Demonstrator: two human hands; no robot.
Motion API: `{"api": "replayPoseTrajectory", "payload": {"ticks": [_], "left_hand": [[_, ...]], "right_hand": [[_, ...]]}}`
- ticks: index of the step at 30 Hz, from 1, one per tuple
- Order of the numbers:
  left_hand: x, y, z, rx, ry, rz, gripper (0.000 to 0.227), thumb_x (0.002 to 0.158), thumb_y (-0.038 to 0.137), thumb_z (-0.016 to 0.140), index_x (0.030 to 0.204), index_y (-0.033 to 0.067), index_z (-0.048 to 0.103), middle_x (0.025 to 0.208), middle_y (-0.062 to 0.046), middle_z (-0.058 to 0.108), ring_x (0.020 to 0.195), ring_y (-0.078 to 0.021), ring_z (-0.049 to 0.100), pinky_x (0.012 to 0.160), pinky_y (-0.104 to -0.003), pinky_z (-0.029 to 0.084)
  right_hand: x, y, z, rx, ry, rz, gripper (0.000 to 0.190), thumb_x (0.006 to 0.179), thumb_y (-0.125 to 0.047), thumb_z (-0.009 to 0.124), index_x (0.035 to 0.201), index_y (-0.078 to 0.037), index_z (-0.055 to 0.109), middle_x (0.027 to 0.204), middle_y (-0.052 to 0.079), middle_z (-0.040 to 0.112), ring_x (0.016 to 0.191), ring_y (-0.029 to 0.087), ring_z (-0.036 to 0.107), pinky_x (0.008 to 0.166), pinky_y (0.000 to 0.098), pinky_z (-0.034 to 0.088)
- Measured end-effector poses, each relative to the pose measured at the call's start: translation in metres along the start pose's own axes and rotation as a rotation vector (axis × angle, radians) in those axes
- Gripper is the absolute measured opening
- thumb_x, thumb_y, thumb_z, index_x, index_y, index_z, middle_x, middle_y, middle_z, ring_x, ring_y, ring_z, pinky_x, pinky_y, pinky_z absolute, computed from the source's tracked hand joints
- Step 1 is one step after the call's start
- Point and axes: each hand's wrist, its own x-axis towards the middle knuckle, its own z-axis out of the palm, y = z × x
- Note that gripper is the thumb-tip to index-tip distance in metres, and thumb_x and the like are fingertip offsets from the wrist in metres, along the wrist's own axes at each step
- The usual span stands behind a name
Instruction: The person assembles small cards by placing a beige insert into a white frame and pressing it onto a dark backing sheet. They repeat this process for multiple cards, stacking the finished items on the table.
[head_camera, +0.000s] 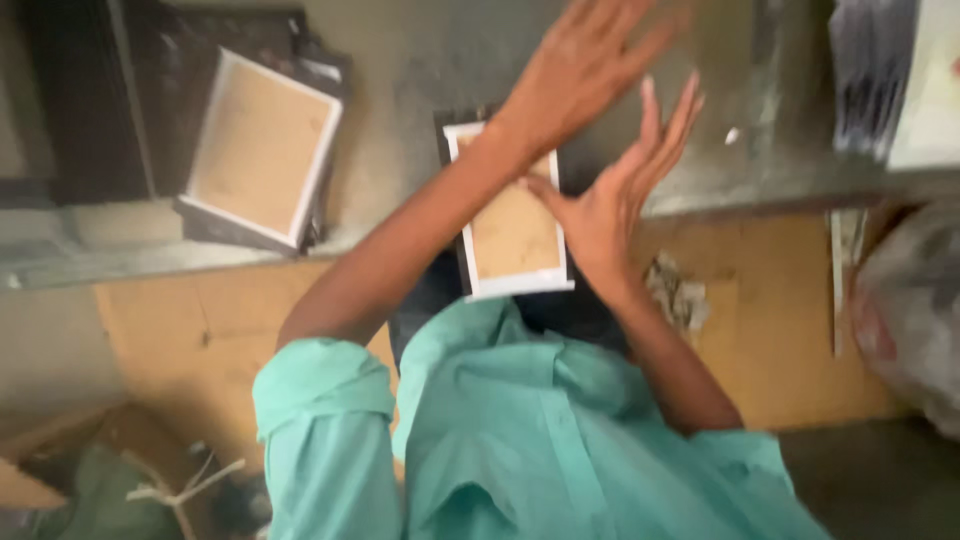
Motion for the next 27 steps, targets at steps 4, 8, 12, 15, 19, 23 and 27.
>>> {"api": "replayPoseTrajectory", "payload": {"ticks": [4, 8, 12, 15, 19, 23, 27], "left_hand": [[0.015, -0.001, -0.010, -0.336, -0.030, -0.256, 0.028, 0.094, 0.013, 0.060, 0.119, 0.0064, 0.051, 0.103, -0.018, 0.070, 0.093, -0.0374, 0.070, 0.082, -0.050, 0.055], [0.009, -0.019, -0.033, -0.136, -0.662, -0.864, 0.034, 0.108, 0.040, 0.056, 0.119, 0.0078, 0.059, 0.086, -0.017, 0.073, 0.082, -0.0435, 0.068, 0.072, -0.058, 0.051], [-0.008, -0.003, -0.089, -0.076, -0.811, -0.632, 0.052, 0.099, 0.055, 0.062, 0.079, 0.0075, 0.067, 0.072, -0.020, 0.068, 0.070, -0.0439, 0.064, 0.059, -0.054, 0.045], [-0.009, 0.000, -0.132, -0.349, -0.895, -0.771, 0.056, 0.108, 0.048, 0.055, 0.079, 0.0017, 0.067, 0.077, -0.024, 0.066, 0.075, -0.0408, 0.063, 0.067, -0.051, 0.047], [-0.012, 0.030, -0.173, -0.777, -0.072, -1.113, 0.034, 0.113, 0.028, 0.050, 0.118, 0.0009, 0.070, 0.112, -0.014, 0.071, 0.085, -0.0244, 0.071, 0.079, -0.039, 0.058], [-0.020, 0.052, -0.170, -1.039, -0.566, -1.089, 0.037, 0.098, 0.015, 0.066, 0.129, -0.0019, 0.058, 0.111, -0.007, 0.070, 0.087, -0.0167, 0.073, 0.077, -0.031, 0.060], [-0.050, 0.064, -0.144, -1.082, -0.117, -1.220, 0.031, 0.109, 0.018, 0.052, 0.132, -0.0024, 0.055, 0.120, -0.002, 0.063, 0.113, -0.0089, 0.058, 0.101, -0.026, 0.048]], "right_hand": [[-0.001, -0.005, -0.007, 0.071, -0.040, 0.001, 0.131, 0.081, -0.057, 0.096, 0.166, -0.006, 0.011, 0.169, 0.026, -0.001, 0.159, 0.047, 0.004, 0.133, 0.0585, 0.014], [-0.010, -0.002, -0.024, 0.124, -0.348, -0.056, 0.133, 0.075, -0.052, 0.093, 0.165, -0.003, 0.008, 0.172, 0.025, 0.008, 0.161, 0.045, 0.016, 0.132, 0.0606, 0.017], [-0.019, -0.005, -0.041, 0.042, -0.505, -0.070, 0.130, 0.073, -0.044, 0.093, 0.167, -0.007, 0.010, 0.174, 0.025, 0.012, 0.159, 0.045, 0.019, 0.130, 0.0571, 0.025], [-0.014, -0.001, -0.047, -0.019, -0.330, -0.045, 0.128, 0.069, -0.041, 0.092, 0.164, -0.005, 0.013, 0.170, 0.023, 0.009, 0.159, 0.044, 0.015, 0.130, 0.0572, 0.021], [-0.006, 0.010, -0.050, 0.490, 0.062, 0.076, 0.103, 0.101, -0.024, 0.088, 0.165, -0.010, 0.008, 0.172, 0.015, 0.017, 0.161, 0.030, 0.026, 0.131, 0.0465, 0.030], [0.014, 0.023, -0.049, 1.150, -0.206, 0.396, 0.077, 0.100, -0.011, 0.080, 0.160, -0.002, 0.033, 0.141, 0.014, 0.060, 0.125, 0.021, 0.061, 0.105, 0.0349, 0.053], [0.015, 0.038, -0.044, 1.119, -0.494, 0.419, 0.051, 0.097, -0.006, 0.077, 0.139, 0.003, 0.049, 0.116, 0.006, 0.074, 0.106, 0.011, 0.069, 0.095, 0.0261, 0.056]]}}
